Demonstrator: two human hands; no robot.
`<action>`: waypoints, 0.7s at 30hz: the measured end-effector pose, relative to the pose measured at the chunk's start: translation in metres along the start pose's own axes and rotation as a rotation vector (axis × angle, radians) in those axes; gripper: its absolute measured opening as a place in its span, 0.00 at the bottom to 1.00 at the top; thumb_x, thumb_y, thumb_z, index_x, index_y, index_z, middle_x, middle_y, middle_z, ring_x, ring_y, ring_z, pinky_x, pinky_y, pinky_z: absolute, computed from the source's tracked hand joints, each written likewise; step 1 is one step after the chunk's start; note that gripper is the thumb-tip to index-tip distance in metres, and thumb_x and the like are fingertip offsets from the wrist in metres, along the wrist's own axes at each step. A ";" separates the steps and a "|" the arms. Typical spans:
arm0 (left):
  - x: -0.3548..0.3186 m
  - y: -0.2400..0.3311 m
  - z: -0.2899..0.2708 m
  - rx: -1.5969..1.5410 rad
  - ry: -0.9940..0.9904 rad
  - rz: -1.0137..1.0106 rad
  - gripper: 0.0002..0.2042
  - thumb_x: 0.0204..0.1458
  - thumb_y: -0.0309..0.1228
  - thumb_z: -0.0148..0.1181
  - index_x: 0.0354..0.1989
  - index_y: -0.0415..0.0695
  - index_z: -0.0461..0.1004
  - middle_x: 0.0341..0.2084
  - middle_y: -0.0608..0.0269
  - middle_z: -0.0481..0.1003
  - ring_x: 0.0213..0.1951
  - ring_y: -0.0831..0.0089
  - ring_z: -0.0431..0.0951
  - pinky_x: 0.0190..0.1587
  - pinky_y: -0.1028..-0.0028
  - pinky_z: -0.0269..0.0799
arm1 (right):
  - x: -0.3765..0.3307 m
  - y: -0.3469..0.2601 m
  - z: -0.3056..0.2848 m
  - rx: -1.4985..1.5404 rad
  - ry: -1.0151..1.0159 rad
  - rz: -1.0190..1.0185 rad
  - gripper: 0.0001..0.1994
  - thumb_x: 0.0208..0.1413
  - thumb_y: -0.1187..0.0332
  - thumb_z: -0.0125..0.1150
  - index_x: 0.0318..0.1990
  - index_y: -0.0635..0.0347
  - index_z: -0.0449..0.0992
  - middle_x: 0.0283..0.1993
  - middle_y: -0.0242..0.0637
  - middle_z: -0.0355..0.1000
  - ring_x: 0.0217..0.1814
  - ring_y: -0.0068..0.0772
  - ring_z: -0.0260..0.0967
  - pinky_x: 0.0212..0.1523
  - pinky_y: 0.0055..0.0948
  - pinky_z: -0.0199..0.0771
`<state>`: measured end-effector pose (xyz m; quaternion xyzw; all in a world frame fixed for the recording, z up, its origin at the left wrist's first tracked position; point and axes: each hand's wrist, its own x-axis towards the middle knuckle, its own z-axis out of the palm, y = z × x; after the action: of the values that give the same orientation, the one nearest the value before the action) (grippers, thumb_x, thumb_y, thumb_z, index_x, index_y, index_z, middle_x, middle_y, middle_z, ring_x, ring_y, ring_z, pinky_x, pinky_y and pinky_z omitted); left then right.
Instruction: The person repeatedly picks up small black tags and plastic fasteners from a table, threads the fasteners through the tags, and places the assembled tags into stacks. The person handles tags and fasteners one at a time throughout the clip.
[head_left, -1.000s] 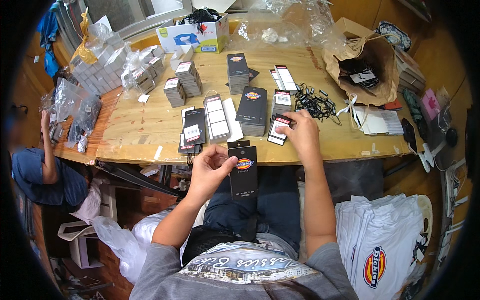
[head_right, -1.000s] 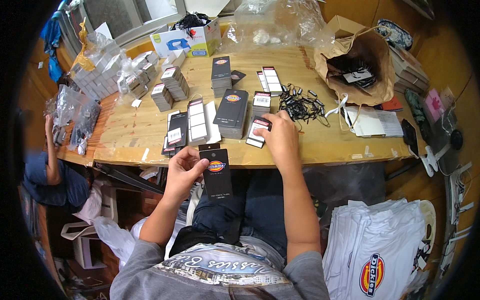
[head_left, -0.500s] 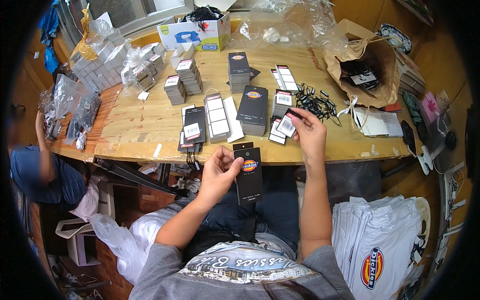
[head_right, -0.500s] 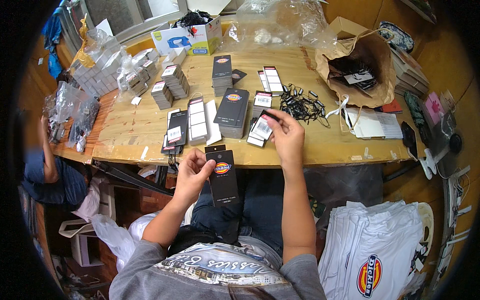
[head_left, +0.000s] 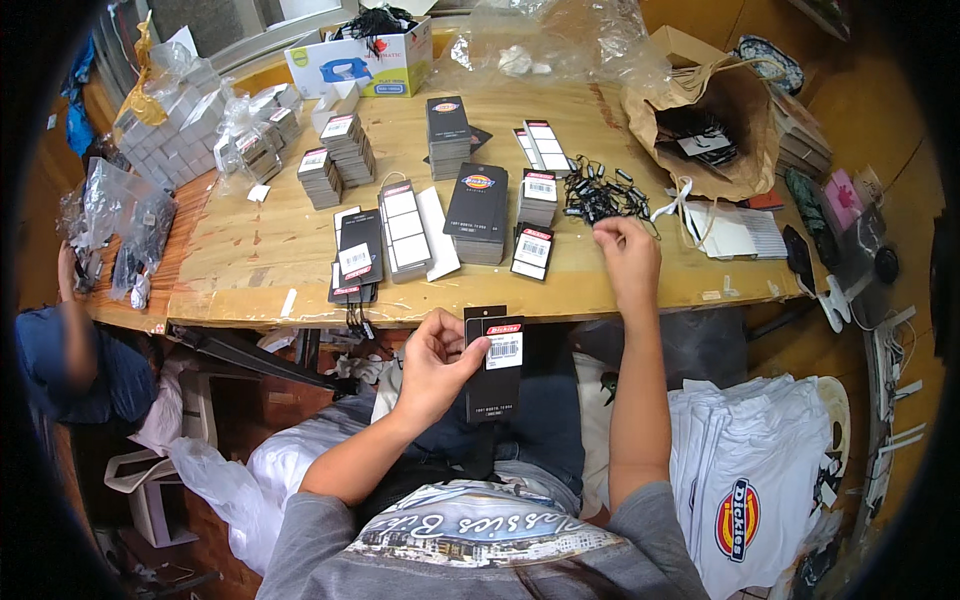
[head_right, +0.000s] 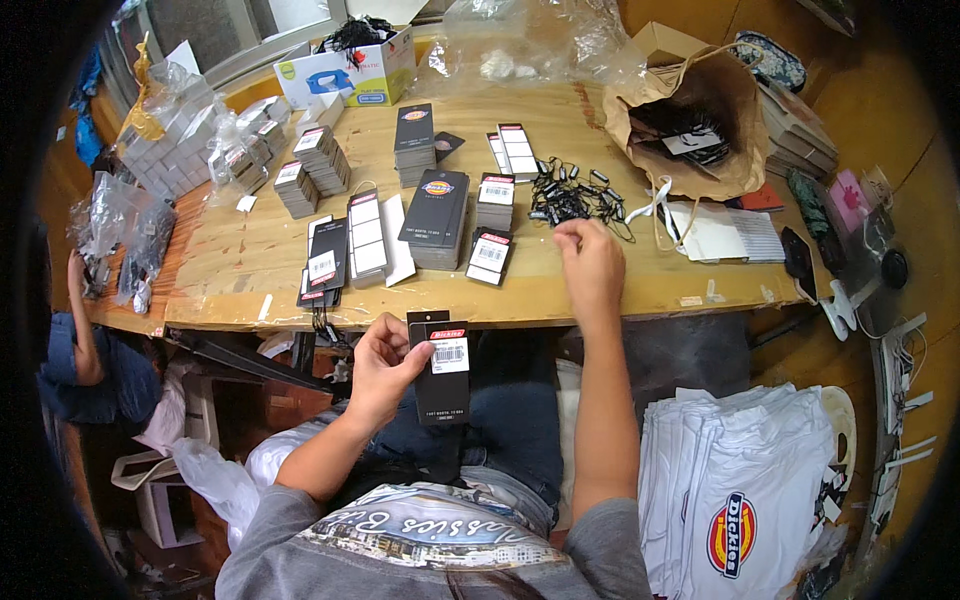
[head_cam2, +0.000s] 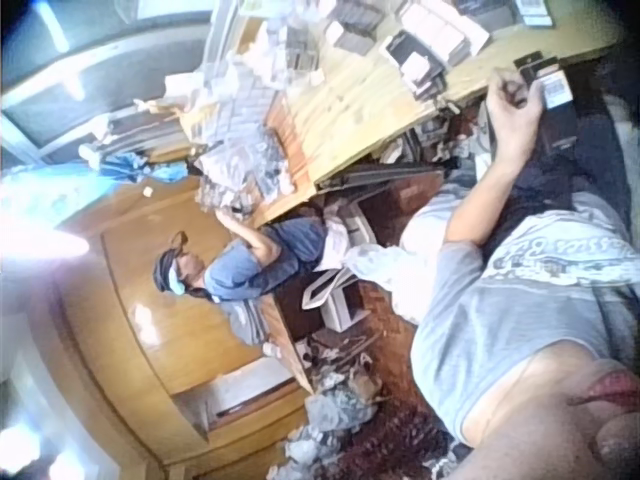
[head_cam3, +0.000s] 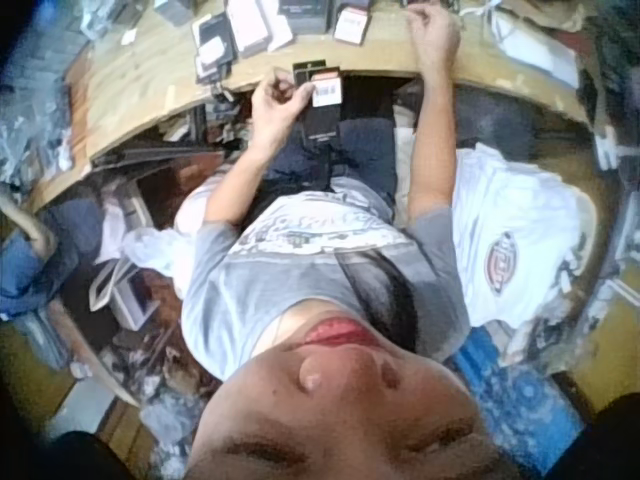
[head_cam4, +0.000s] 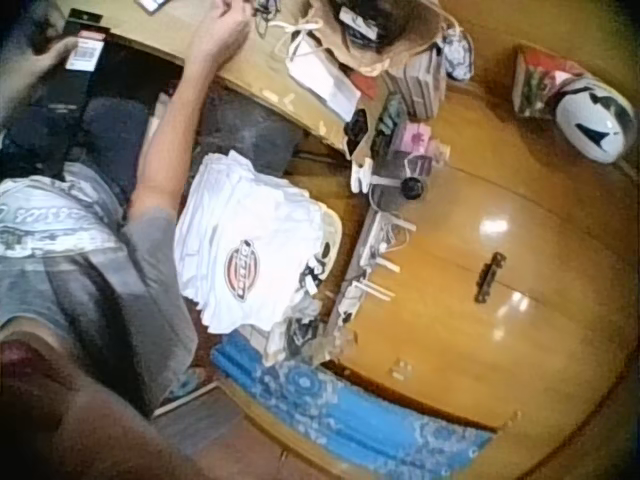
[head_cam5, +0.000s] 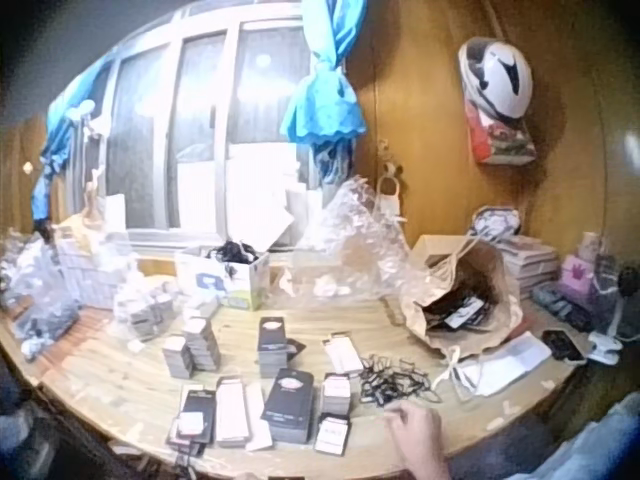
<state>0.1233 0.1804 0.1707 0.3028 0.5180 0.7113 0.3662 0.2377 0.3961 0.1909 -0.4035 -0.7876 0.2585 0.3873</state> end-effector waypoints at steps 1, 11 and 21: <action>-0.001 0.001 0.000 -0.006 -0.004 -0.004 0.10 0.43 0.19 0.55 0.27 0.41 0.59 0.25 0.65 0.71 0.27 0.86 0.69 0.31 0.87 0.66 | 0.012 0.004 -0.001 -0.084 -0.018 -0.021 0.06 0.40 0.70 0.58 0.27 0.62 0.74 0.29 0.39 0.70 0.30 0.41 0.68 0.32 0.30 0.66; -0.004 -0.002 -0.005 -0.058 -0.031 -0.023 0.10 0.44 0.19 0.55 0.28 0.41 0.59 0.26 0.64 0.71 0.28 0.85 0.69 0.31 0.86 0.65 | 0.065 0.019 0.005 -0.104 -0.144 0.003 0.06 0.38 0.67 0.57 0.23 0.60 0.74 0.22 0.42 0.71 0.26 0.37 0.69 0.30 0.29 0.68; -0.005 0.004 -0.001 -0.048 -0.073 -0.076 0.07 0.44 0.20 0.55 0.30 0.39 0.63 0.26 0.64 0.72 0.27 0.85 0.70 0.31 0.86 0.65 | 0.110 -0.027 -0.050 0.519 -0.230 -0.038 0.07 0.44 0.77 0.55 0.32 0.69 0.73 0.25 0.34 0.71 0.26 0.19 0.66 0.29 0.16 0.67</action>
<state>0.1249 0.1748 0.1740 0.2995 0.4984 0.6975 0.4187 0.2256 0.4784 0.2832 -0.2442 -0.7412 0.4882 0.3907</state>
